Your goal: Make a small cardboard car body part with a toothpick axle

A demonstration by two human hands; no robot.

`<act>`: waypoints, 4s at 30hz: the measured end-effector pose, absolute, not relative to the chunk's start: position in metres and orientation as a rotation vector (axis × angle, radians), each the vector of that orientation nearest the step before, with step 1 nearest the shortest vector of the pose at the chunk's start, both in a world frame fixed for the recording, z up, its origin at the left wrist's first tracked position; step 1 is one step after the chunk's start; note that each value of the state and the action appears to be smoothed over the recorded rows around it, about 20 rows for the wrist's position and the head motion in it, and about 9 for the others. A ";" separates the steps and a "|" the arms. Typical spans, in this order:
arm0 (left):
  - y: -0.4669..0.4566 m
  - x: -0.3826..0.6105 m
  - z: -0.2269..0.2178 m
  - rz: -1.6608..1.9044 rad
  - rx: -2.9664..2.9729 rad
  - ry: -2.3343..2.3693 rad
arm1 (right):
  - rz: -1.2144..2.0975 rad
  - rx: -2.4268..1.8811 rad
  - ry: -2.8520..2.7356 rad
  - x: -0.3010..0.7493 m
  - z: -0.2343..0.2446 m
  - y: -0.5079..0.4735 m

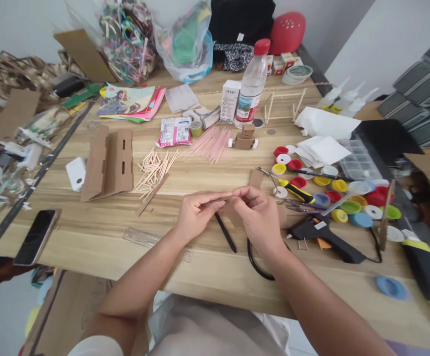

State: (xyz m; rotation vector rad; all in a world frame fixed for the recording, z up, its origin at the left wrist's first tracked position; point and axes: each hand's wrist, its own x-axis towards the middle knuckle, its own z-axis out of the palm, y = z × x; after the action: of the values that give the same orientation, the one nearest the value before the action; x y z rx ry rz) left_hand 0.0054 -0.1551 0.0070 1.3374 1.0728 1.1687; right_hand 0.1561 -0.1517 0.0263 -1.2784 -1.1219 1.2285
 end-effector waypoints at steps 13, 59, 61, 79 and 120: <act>-0.145 0.000 0.012 0.923 0.829 0.904 | 0.740 -1.199 -1.498 0.159 0.016 -0.163; -0.145 -0.013 0.013 0.831 1.213 1.094 | 1.355 -1.178 -1.381 0.170 0.024 -0.157; -0.146 -0.013 0.013 0.855 1.283 1.141 | 1.355 -1.215 -1.389 0.170 0.024 -0.156; -0.142 -0.009 0.004 0.839 1.141 1.147 | 1.488 -1.276 -1.313 0.170 0.016 -0.147; -0.149 0.002 0.000 1.006 1.245 1.110 | 1.215 -1.189 -1.557 0.172 0.008 -0.148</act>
State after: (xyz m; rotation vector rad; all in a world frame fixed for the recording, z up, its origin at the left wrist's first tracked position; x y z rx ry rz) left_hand 0.0021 -0.1491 0.0005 1.2454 1.1099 1.0063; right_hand 0.1725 -0.1476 0.0081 -1.1885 -1.5573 1.2148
